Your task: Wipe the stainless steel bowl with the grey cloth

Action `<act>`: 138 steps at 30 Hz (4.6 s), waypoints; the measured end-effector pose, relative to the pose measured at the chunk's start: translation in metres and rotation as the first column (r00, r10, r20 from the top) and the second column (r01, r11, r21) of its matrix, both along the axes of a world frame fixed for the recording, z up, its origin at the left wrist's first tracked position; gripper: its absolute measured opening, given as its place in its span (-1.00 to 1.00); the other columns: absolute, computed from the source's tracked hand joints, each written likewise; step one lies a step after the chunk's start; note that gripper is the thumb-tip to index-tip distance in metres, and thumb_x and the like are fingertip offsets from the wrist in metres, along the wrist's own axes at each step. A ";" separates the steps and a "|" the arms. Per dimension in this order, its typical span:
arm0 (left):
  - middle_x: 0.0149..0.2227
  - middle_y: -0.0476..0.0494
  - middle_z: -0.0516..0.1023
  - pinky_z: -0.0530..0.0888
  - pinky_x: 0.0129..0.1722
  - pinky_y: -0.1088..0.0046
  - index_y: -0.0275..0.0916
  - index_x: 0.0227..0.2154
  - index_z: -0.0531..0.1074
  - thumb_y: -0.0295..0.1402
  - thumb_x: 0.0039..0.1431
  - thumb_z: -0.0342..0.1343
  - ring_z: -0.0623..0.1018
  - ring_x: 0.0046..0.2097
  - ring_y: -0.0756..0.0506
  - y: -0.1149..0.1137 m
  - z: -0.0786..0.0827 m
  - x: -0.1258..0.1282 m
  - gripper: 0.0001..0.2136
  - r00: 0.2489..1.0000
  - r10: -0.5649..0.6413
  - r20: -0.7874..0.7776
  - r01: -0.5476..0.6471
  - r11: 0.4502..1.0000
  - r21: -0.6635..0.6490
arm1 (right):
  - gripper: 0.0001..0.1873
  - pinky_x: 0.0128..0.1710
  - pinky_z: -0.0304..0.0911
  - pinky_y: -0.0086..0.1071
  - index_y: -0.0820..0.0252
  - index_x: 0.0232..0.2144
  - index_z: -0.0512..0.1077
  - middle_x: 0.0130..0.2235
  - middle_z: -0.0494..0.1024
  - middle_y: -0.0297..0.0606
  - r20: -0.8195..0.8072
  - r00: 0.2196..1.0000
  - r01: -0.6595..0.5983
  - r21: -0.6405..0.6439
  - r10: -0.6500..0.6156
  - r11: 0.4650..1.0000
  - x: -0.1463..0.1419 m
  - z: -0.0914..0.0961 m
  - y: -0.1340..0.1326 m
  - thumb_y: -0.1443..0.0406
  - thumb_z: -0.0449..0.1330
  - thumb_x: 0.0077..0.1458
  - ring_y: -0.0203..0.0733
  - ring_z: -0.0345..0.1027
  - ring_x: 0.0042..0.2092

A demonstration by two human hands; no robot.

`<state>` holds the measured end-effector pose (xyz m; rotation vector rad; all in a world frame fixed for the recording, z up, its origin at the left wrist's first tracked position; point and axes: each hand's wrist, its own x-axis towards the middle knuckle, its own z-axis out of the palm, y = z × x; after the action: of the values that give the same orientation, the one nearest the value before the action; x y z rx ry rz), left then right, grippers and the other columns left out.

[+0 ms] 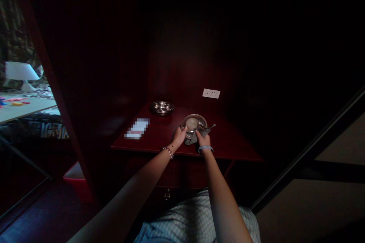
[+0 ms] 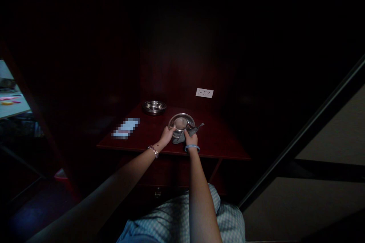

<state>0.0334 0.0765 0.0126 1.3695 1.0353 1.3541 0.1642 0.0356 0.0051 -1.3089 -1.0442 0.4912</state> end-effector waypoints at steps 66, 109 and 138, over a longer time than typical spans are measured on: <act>-0.18 -0.25 0.58 0.42 -0.08 0.35 -0.31 -0.22 0.48 -0.33 0.02 0.14 0.54 -0.13 -0.15 -0.011 0.009 -0.005 -0.75 0.998 -0.068 -0.011 0.069 0.989 0.128 | -0.62 -0.11 0.34 -0.28 0.30 -0.31 0.50 -0.23 0.59 -0.09 -0.056 0.998 0.013 -0.002 -0.013 1.000 0.003 -0.002 0.002 0.13 0.23 -0.15 -0.02 0.47 -0.13; -0.20 -0.24 0.58 0.43 -0.10 0.39 -0.32 -0.23 0.47 -0.39 -0.01 0.15 0.54 -0.16 -0.12 -0.007 0.008 -0.003 -0.76 0.996 -0.045 0.073 0.033 0.988 0.152 | -0.64 -0.14 0.34 -0.31 0.30 -0.34 0.50 -0.24 0.60 -0.08 -0.007 1.000 0.005 -0.020 -0.005 1.000 0.001 0.001 -0.001 0.14 0.21 -0.14 -0.04 0.48 -0.15; -0.43 -0.15 0.55 0.42 -0.25 0.44 -0.31 -0.45 0.43 -0.41 0.03 0.06 0.54 -0.33 -0.08 -0.005 0.009 -0.004 -0.91 0.996 0.030 0.079 -0.037 0.996 0.083 | -0.64 -0.13 0.33 -0.30 0.29 -0.34 0.51 -0.27 0.60 -0.12 0.020 1.000 0.013 -0.017 -0.013 1.000 0.000 0.003 -0.001 0.14 0.23 -0.16 -0.04 0.47 -0.15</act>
<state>0.0297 0.0711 0.0212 1.3551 0.9625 1.4788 0.1638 0.0342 0.0078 -1.3375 -1.0495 0.4795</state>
